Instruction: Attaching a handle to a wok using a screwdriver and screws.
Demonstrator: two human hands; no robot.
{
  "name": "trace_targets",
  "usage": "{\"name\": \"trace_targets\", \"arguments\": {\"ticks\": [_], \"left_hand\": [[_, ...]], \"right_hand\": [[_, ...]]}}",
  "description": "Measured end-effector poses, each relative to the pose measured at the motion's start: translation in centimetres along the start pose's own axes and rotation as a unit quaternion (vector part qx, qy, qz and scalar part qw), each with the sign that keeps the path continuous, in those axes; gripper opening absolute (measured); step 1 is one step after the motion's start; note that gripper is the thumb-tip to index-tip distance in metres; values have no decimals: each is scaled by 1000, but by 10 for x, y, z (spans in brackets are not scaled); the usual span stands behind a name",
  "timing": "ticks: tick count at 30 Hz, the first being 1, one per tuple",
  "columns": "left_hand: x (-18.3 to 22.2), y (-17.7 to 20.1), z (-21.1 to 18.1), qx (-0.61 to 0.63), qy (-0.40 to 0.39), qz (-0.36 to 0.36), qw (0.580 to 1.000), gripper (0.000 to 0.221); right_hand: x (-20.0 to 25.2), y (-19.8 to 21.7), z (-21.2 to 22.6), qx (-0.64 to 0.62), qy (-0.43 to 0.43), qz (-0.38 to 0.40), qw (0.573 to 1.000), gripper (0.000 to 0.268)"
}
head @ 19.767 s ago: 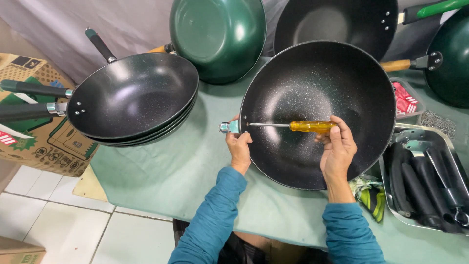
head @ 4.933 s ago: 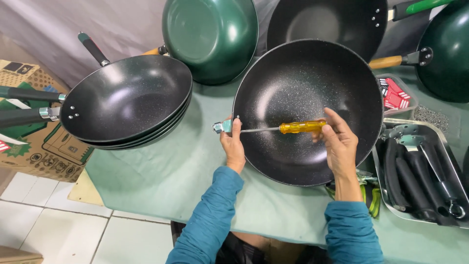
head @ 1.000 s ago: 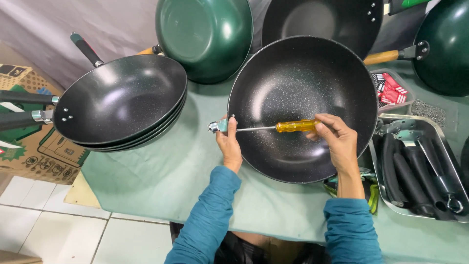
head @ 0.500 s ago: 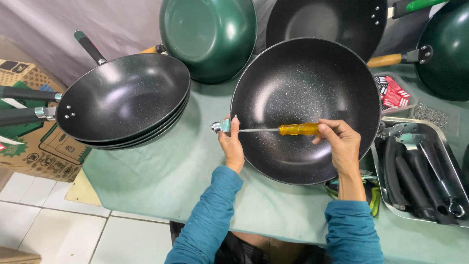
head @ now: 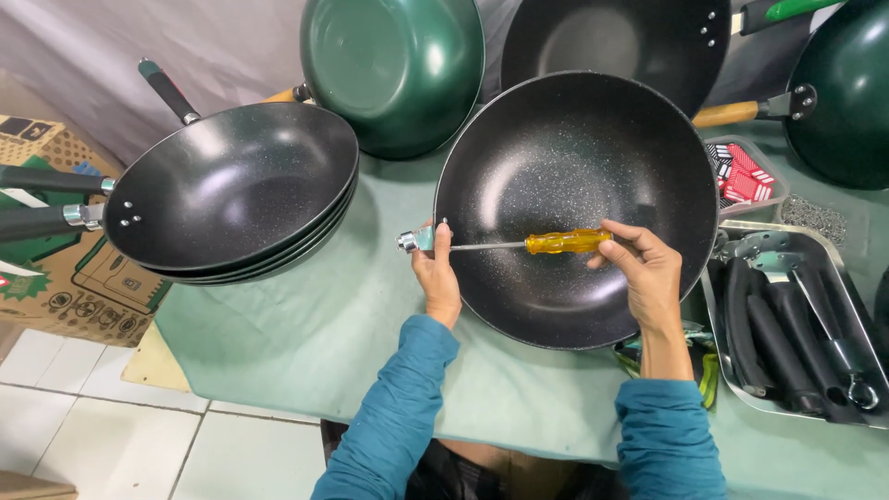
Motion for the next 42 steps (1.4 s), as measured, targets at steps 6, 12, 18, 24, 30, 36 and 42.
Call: {"name": "trace_targets", "arguments": {"ticks": [6, 12, 18, 24, 30, 36, 42], "left_hand": [[-1, 0, 4, 2, 5, 5, 1000, 42], [1, -1, 1, -5, 5, 6, 1000, 42], [1, 0, 1, 0, 2, 2, 1000, 42], [2, 1, -1, -8, 3, 1, 1000, 42], [-1, 0, 3, -9, -9, 4, 1000, 40], [-3, -1, 5, -1, -17, 8, 1000, 40], [-2, 0, 2, -10, -11, 6, 1000, 39]], "right_hand": [[0, 0, 1, 4, -11, -10, 1000, 31], [0, 1, -3, 2, -13, -14, 1000, 29], [0, 1, -3, -3, -17, -25, 1000, 29], [0, 0, -6, -12, -19, -31, 999, 26], [-1, 0, -19, -16, -30, -36, 999, 24], [0, -4, -17, -35, -28, -49, 998, 23], [5, -27, 35, 3, 17, -30, 999, 31]]}}
Point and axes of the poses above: each hand's wrist, its own x-axis away from the middle knuckle, its own y-axis out of the back of the hand, z = x × y, the point moved 9 cm from there along -x, towards the middle knuckle, and after that the axes turned 5 degrees about y, right-handed, at the moved point
